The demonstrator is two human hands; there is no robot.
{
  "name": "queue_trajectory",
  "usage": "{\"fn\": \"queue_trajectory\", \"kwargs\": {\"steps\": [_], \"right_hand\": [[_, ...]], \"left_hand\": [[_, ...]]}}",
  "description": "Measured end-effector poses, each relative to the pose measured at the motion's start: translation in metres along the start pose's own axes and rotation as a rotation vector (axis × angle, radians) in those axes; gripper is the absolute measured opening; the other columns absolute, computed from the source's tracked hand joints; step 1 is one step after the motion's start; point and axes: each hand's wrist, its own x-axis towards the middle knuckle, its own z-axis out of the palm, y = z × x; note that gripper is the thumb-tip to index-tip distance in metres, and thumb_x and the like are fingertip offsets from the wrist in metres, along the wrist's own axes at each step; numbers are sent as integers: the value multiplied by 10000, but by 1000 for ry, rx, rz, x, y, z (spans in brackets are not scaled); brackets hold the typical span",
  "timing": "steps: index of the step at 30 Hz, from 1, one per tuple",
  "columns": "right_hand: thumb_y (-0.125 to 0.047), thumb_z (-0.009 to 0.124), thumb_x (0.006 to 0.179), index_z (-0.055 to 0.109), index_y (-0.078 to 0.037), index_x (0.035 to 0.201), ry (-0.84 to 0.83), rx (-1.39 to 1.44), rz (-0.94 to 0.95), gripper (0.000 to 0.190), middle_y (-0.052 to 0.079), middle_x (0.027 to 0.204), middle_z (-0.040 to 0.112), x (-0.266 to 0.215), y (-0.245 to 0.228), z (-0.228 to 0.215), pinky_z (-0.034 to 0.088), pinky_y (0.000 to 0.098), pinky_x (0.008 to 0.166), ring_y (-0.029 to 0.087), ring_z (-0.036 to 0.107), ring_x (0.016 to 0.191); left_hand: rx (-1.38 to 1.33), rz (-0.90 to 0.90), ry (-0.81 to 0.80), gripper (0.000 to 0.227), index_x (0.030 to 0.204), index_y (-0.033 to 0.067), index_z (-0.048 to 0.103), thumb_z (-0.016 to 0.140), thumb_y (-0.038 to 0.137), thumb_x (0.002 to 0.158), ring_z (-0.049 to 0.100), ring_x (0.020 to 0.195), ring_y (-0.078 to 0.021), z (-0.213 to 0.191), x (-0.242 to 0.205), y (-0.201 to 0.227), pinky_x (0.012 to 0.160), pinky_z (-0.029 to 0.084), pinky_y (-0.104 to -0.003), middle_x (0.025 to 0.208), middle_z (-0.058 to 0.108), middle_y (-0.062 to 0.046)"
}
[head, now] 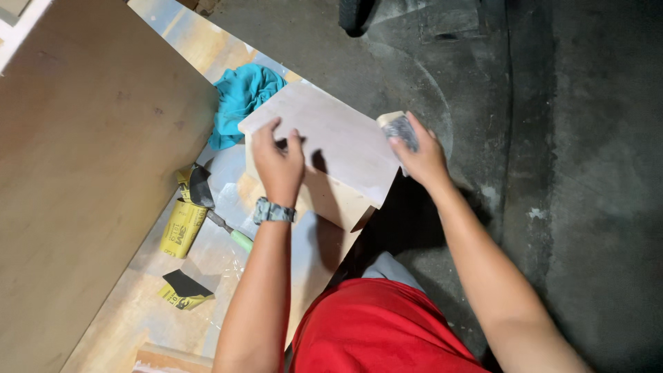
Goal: The person sands the surfaces and edges of a wooden box using a sanding block and sandpaper, then handles a smaller piece of wood with sandpaper.
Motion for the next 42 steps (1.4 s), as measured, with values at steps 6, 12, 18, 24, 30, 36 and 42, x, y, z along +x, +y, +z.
{"fn": "queue_trajectory", "kwargs": {"steps": [6,12,18,24,30,36,42], "right_hand": [[-720,673,954,622,-652,1469,-8,-430,-34,522,56,1207,671,36,55,77,442,387,1150,251,652,1293],[-522,642,1024,666,-451,1544,-64,-385,-203,525,178,1535,599,0,34,53,499,523,1145,436,602,1370],[-487,675,985,633,-368,1590,-166,-384,-111,618,110,1665,464,-89,-42,29,516,563,1117,416,537,1383],[-482,614,1022,699,-334,1528,-48,-469,-25,534,25,1541,589,56,17,84,526,561,1080,386,575,1342],[-457,628,1006,670,-307,1552,-122,-413,27,568,39,1579,541,5,-17,70,518,605,1091,412,526,1390],[-407,625,990,667,-445,1512,-183,-375,-5,525,20,1596,513,-64,-50,46,521,598,1068,405,483,1410],[-467,602,1005,654,-544,1473,-56,-363,177,476,-55,1537,502,81,5,93,502,604,1085,382,488,1380]], "left_hand": [[301,-269,-16,690,1575,176,563,857,368,981,428,1548,-424,23,19,-51,1238,412,-642,1610,502,-143],[291,-346,-29,676,1645,263,486,755,319,1027,489,1539,-314,48,7,-89,1221,436,-633,1732,332,-2],[227,-457,24,750,1706,357,378,731,316,1045,417,1601,-317,52,2,-87,1287,333,-609,1731,310,-79],[167,-399,40,561,1553,364,569,708,302,1013,443,1559,-271,56,-2,-109,1261,328,-566,1603,409,-64],[124,-401,54,524,1505,377,600,705,296,998,436,1557,-218,68,-3,-134,1255,329,-545,1583,413,-35],[58,-337,102,429,1398,386,654,676,287,982,537,1507,-142,71,-8,-144,1242,305,-449,1571,431,22],[31,-302,143,352,1308,388,710,671,334,962,529,1508,-128,80,-7,-162,1256,287,-381,1520,458,63]]}}
